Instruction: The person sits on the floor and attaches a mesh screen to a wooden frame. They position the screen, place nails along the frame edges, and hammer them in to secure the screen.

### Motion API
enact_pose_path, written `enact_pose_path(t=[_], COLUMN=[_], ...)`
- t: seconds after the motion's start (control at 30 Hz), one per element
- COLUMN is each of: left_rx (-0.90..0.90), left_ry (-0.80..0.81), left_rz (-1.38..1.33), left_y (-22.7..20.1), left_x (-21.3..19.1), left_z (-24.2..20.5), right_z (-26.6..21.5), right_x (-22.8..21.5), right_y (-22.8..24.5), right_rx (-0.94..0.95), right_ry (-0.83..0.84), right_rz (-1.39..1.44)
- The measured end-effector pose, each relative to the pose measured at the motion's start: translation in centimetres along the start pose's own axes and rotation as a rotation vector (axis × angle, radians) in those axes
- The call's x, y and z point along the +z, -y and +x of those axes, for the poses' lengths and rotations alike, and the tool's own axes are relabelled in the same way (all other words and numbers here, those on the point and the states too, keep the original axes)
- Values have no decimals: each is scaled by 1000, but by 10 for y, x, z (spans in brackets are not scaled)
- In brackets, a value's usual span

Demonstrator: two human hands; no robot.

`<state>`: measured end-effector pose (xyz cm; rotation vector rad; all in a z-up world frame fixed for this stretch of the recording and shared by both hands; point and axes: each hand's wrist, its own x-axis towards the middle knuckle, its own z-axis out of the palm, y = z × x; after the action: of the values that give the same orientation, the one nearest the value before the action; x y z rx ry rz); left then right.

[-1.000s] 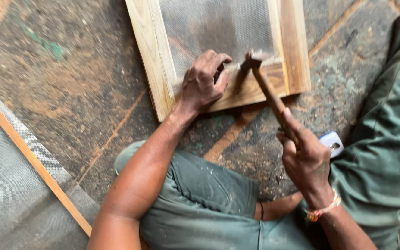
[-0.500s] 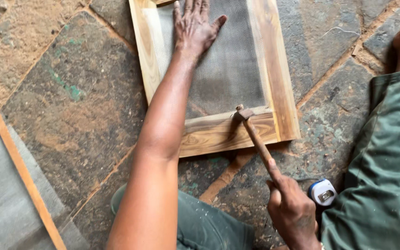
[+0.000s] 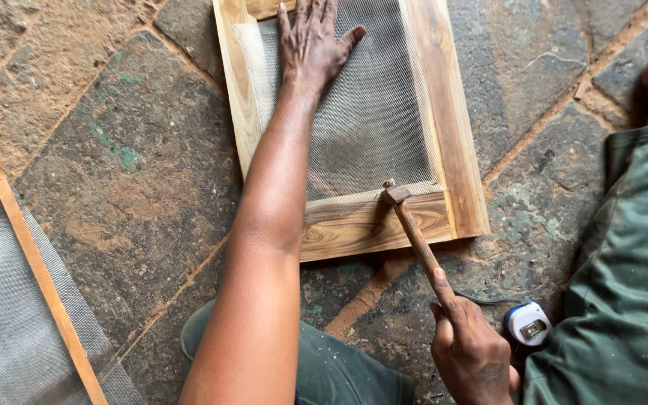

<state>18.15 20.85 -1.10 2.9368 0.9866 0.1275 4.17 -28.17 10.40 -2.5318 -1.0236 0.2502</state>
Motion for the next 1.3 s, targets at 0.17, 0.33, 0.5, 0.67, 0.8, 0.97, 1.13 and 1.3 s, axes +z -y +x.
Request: enact_pose_path(t=[0.17, 0.33, 0.5, 0.67, 0.8, 0.97, 1.13, 1.3], left_rx=[18, 236, 416, 403, 470, 577, 618, 608], left_ry=[-120, -393, -372, -135, -116, -149, -246, -220], left_rz=[-4, -134, -134, -318, -207, -163, -92, -115], left_y=[-4, -25, -60, -70, -67, -54, -51, -51], left_x=[-10, -57, -105, -88, -89, -64, -57, -64], left_z=[-3, -66, -246, -325, -317, -316, -315, -317], right_z=[2, 2, 4, 1, 4, 3, 6, 3], right_x=[1, -9, -14, -17, -22, -22, -20, -19], right_y=[1, 6, 9, 10, 10, 8, 7, 11], right_rx=[-15, -98, -106, -146, -57, -74, -89, -17], right_ry=[-37, -60, -48, -112, -112, -158, -154, -161], right_rz=[37, 50, 23, 139, 314, 315, 300, 349])
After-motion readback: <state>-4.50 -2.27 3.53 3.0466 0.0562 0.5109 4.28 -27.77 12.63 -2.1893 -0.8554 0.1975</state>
